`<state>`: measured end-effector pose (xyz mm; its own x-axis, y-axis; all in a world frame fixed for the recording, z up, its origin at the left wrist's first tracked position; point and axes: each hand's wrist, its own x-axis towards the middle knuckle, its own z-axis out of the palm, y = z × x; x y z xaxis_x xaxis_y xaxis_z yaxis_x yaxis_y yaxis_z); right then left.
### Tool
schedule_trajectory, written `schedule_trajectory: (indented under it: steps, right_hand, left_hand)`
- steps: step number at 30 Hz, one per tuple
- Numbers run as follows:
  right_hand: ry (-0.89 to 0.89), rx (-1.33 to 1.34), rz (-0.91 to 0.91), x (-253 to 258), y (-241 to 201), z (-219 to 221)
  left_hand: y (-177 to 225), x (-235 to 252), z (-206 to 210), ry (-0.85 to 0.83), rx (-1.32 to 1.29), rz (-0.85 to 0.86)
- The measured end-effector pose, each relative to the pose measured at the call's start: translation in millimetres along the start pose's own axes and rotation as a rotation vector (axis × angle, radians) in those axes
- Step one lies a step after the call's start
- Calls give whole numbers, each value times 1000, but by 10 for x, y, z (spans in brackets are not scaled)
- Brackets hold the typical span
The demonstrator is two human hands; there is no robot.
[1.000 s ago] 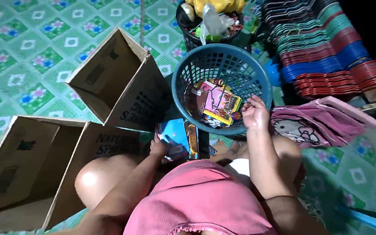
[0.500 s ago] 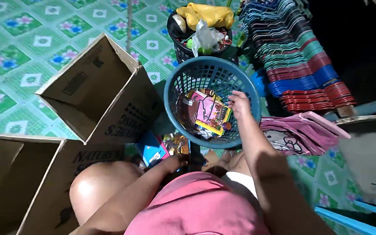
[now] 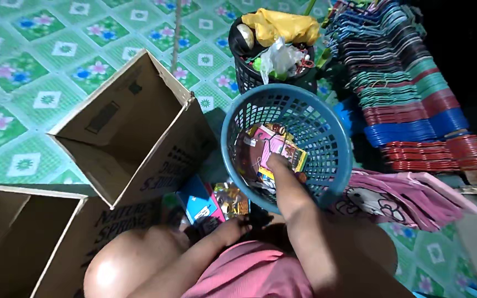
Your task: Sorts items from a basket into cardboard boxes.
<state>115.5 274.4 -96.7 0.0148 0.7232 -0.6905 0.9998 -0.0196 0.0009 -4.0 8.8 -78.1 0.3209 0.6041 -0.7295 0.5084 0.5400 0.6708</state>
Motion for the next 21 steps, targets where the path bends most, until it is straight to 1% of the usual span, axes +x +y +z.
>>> schedule_trajectory:
  steps: [2,3,7,9,11,13,15,16,18,19,21]
  right_hand:
    - [-51,-33,31,-67,-4,-44]
    - [-43,-51,54,-52,39,-35]
    - [14,-159,175,-45,303,-49]
    - [71,-140,200,-77,454,-153]
    - [163,-112,157,-177,570,-354]
    - [286,-120,77,-315,673,-593]
    - [379,-135,9,-491,771,-878]
    - [398,-122,-5,-597,824,-1032]
    - [404,-40,-18,-792,977,-1336]
    - [397,52,-34,-870,1080,-1479]
    - [427,351,-98,-958,1337,-1664]
  left_hand:
    - [-1,-4,-2,1,-16,-5]
    - [9,-6,-1,-1,-16,-4]
    - [-12,-3,15,13,-23,18]
    - [-34,11,29,18,-22,23]
    - [-64,41,40,34,-12,23]
    - [-95,64,38,38,12,23]
    - [-100,77,24,41,30,34]
    - [-96,80,16,43,37,43]
    - [-93,82,-6,47,65,54]
    - [-87,86,-19,52,84,59]
    - [-85,107,-35,73,111,71]
